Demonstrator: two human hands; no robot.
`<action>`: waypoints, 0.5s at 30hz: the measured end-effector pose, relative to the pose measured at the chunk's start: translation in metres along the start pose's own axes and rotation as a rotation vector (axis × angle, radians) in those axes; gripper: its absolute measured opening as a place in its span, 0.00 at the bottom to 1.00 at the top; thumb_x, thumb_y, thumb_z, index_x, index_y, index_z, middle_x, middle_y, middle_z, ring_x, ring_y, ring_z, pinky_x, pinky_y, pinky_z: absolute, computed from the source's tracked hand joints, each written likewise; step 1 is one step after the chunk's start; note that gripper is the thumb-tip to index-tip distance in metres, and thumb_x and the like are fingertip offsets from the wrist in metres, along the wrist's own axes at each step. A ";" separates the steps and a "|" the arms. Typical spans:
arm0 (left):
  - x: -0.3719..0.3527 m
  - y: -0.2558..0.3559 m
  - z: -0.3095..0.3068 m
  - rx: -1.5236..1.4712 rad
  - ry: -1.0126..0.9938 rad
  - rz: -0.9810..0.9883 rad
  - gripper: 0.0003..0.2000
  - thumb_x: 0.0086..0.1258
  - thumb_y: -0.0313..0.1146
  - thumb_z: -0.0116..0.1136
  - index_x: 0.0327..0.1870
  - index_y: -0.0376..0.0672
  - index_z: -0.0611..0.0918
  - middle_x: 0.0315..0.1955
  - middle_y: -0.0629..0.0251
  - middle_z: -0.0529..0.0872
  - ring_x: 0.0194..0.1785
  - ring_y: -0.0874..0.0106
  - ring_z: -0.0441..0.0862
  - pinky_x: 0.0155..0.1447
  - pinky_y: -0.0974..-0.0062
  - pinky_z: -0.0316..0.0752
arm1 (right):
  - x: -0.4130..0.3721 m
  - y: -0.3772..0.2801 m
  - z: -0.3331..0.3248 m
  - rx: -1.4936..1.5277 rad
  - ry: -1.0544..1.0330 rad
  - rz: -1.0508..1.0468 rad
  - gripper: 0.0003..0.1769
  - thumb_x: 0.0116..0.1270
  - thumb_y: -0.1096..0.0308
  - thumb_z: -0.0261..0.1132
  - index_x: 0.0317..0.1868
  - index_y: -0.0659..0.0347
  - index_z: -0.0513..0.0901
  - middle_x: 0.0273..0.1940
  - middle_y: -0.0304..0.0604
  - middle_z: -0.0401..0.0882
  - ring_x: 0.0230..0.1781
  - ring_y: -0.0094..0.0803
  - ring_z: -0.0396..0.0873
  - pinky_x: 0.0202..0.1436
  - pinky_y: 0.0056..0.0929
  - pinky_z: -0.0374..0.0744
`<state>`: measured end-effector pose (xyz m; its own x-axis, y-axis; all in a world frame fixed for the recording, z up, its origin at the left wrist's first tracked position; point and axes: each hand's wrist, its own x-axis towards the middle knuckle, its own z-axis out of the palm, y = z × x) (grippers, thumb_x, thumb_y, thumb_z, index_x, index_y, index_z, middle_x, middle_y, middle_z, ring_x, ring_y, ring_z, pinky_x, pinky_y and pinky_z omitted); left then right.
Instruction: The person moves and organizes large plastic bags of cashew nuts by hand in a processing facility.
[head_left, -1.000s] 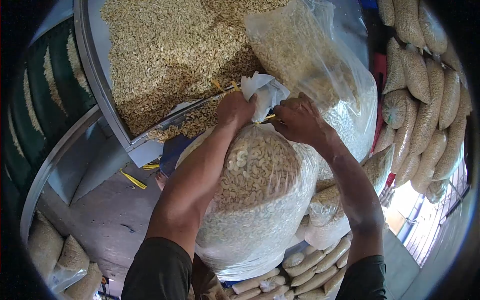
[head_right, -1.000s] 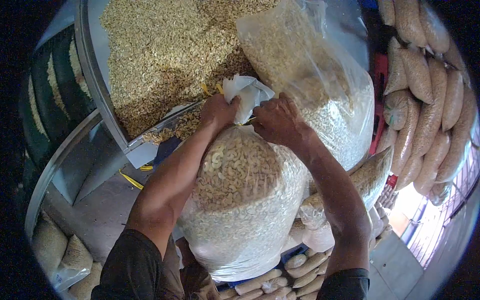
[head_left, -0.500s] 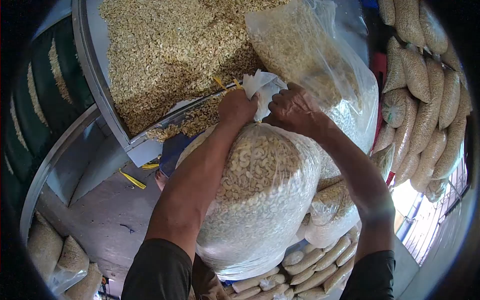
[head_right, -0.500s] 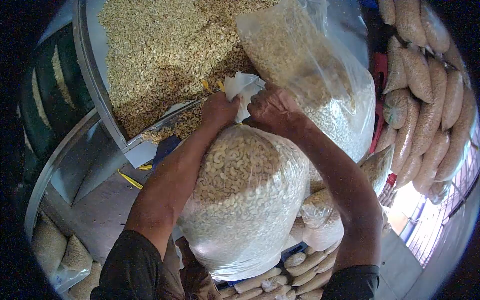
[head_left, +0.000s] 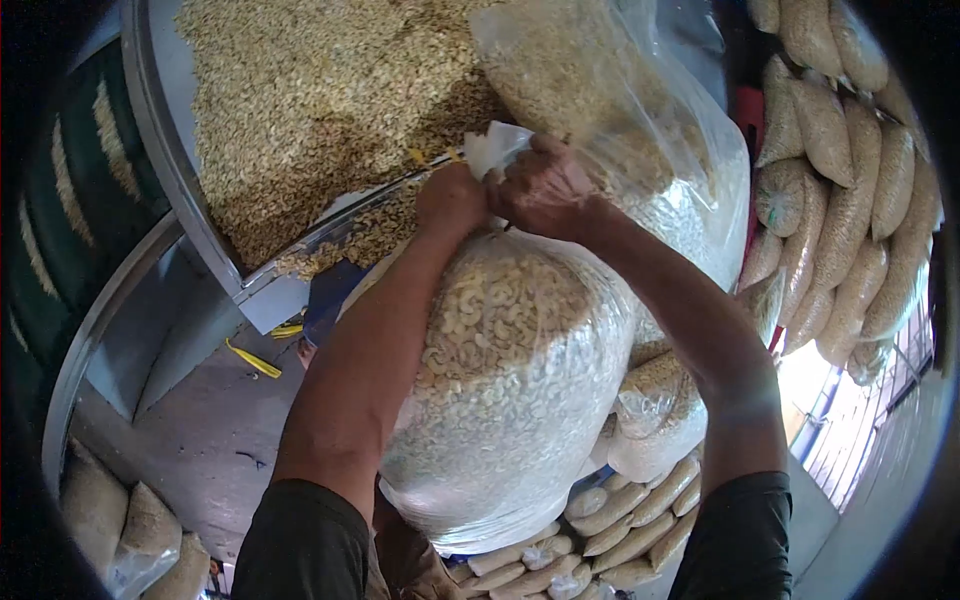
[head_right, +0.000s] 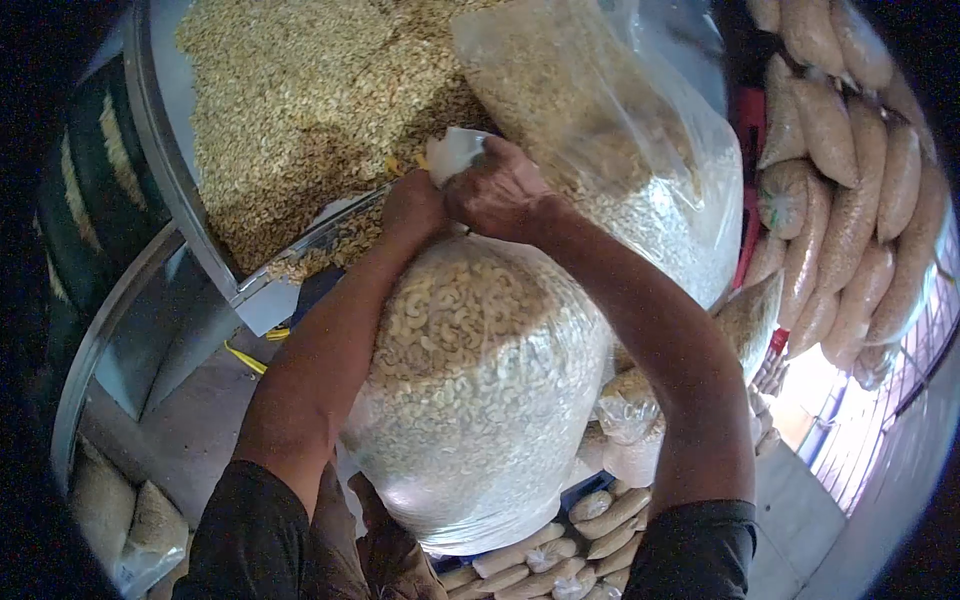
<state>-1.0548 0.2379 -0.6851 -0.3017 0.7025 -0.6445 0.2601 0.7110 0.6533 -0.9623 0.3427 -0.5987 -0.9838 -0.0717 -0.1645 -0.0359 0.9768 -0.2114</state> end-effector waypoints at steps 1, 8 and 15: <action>0.000 0.002 -0.003 -0.001 -0.003 0.015 0.24 0.63 0.54 0.58 0.37 0.37 0.85 0.36 0.47 0.86 0.43 0.51 0.84 0.46 0.56 0.78 | 0.000 -0.002 0.002 -0.138 -0.051 0.002 0.07 0.58 0.66 0.59 0.34 0.57 0.81 0.16 0.34 0.73 0.20 0.34 0.73 0.33 0.36 0.68; 0.002 0.000 -0.007 -0.042 -0.052 -0.114 0.25 0.62 0.53 0.57 0.41 0.34 0.85 0.41 0.44 0.85 0.47 0.50 0.83 0.49 0.57 0.78 | -0.003 -0.016 -0.001 -0.289 -0.074 0.152 0.06 0.57 0.65 0.59 0.34 0.54 0.80 0.18 0.35 0.74 0.23 0.35 0.73 0.39 0.37 0.70; -0.005 0.008 -0.014 -0.105 0.012 -0.158 0.27 0.62 0.55 0.56 0.41 0.33 0.84 0.42 0.43 0.85 0.47 0.48 0.83 0.52 0.57 0.77 | -0.036 -0.003 -0.122 -0.266 -0.504 0.850 0.08 0.66 0.62 0.57 0.32 0.51 0.82 0.29 0.38 0.79 0.34 0.37 0.79 0.44 0.34 0.72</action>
<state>-1.0642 0.2400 -0.6711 -0.3418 0.5819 -0.7379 0.1119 0.8048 0.5829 -0.9484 0.3669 -0.4747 -0.5159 0.6487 -0.5595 0.5406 0.7532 0.3748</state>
